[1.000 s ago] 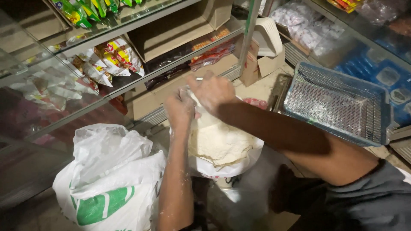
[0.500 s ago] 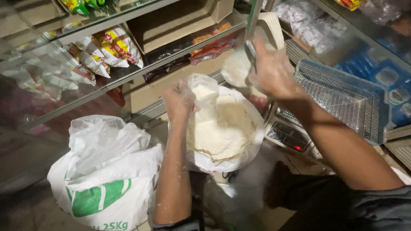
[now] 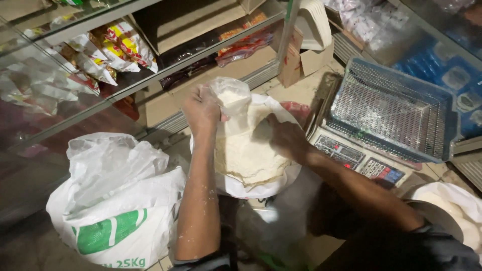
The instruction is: Packaging flour from a large sack into smaller individual bags using a scale for weight measurement.
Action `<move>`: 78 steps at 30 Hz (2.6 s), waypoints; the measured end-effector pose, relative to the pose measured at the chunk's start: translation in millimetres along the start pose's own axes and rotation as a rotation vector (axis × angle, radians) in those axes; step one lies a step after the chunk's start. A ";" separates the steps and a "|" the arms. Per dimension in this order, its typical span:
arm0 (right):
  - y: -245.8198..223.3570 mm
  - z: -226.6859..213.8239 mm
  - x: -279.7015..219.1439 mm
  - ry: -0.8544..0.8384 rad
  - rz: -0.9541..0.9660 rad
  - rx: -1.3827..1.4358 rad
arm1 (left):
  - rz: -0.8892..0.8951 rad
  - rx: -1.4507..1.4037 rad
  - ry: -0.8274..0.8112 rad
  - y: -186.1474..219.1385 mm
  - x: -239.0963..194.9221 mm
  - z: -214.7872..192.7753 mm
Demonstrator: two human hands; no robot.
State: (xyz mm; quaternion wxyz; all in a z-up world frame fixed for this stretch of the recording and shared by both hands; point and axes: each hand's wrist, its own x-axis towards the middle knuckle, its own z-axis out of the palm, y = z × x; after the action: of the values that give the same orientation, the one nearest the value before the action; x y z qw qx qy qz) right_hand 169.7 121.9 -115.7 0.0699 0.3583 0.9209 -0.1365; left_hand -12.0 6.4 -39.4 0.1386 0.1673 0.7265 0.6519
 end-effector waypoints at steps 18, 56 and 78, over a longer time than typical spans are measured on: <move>11.7 -19.6 -24.9 0.047 -0.084 -0.116 | 0.013 -0.061 0.075 -1.2 -0.5 -7.3; 31.2 -120.7 -35.9 -0.075 0.072 1.180 | 0.019 0.131 -0.130 5.2 5.4 -13.8; -106.8 -104.5 48.7 0.314 -0.163 -0.169 | 0.157 0.334 0.012 52.9 -48.6 -21.4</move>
State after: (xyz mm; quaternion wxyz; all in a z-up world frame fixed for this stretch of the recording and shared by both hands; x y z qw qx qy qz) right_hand 58.2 109.1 -5.6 -0.0559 0.2921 0.9547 -0.0062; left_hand 26.4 -28.5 14.7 0.0530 0.2403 0.8102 0.5319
